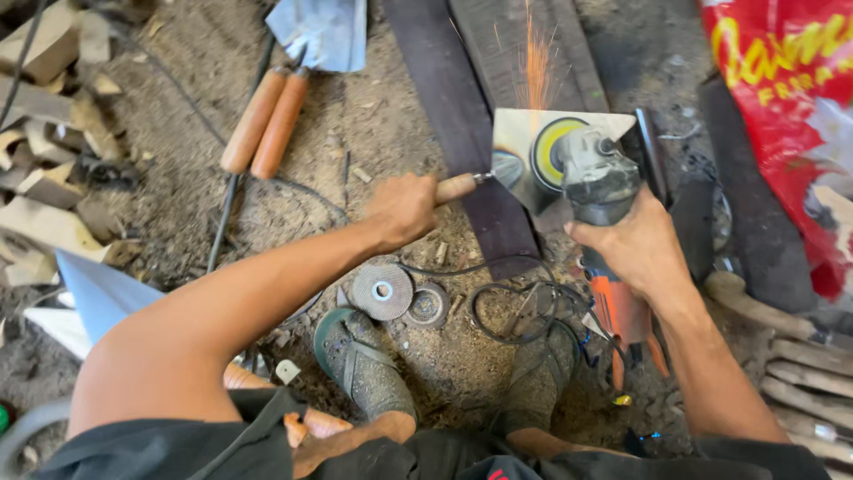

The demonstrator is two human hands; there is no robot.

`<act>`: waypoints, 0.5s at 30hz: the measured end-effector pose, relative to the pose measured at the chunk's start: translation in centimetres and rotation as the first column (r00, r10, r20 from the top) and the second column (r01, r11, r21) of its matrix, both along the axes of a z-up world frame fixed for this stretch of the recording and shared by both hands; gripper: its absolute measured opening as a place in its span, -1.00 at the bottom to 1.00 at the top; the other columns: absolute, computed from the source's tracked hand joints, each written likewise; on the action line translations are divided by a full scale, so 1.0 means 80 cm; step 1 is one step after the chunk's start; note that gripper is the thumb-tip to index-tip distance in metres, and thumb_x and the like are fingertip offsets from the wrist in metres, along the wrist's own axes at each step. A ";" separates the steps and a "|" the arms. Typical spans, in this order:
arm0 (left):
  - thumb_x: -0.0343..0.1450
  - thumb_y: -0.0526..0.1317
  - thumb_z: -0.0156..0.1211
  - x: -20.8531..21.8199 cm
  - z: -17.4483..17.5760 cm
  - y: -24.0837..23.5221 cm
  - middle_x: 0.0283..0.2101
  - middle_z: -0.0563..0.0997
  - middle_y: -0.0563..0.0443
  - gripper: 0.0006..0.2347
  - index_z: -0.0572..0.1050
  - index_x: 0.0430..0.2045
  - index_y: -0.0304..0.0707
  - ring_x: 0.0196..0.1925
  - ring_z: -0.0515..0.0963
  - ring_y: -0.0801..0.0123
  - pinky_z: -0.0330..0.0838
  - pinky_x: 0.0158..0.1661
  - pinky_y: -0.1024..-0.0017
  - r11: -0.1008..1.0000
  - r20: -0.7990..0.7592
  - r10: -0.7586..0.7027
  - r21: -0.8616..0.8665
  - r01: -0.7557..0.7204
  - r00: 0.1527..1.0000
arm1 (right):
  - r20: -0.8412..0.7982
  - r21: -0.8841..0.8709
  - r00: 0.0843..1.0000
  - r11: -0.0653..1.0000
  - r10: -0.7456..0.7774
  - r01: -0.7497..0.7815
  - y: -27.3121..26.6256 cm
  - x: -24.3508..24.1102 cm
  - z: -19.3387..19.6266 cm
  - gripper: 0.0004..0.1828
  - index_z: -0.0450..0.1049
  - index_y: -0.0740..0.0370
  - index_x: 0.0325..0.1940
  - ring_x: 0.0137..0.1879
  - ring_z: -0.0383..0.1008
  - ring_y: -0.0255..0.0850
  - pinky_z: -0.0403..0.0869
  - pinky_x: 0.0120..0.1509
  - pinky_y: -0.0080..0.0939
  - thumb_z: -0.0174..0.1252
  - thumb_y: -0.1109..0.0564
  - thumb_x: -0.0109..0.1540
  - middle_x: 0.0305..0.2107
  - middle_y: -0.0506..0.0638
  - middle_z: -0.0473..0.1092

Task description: The person uses an angle grinder to sharpen the blade of a metal hand tool with a wooden handle. They hold the tool in one hand and the grinder in the other, moving the grinder along the blade edge to produce sparks. The person repeats this process on multiple similar tools, placing finished ones aside.

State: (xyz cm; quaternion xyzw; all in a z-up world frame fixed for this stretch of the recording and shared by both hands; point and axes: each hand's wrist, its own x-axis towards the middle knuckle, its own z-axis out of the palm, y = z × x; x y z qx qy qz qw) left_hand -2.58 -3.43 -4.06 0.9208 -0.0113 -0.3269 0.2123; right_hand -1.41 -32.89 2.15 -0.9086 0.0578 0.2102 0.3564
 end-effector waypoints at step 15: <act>0.30 -0.42 0.08 0.007 -0.007 0.003 -0.35 0.64 -0.34 -0.76 0.47 -0.16 -0.45 -0.31 0.67 -0.11 0.56 -0.22 -0.03 0.999 -0.033 -0.027 -0.042 0.026 0.999 | 0.002 -0.098 1.000 0.995 -0.006 0.006 0.021 0.003 0.012 -0.26 0.40 0.38 0.11 -0.02 0.61 -0.05 0.50 0.11 -0.10 0.47 0.04 -0.07 -0.15 0.20 0.55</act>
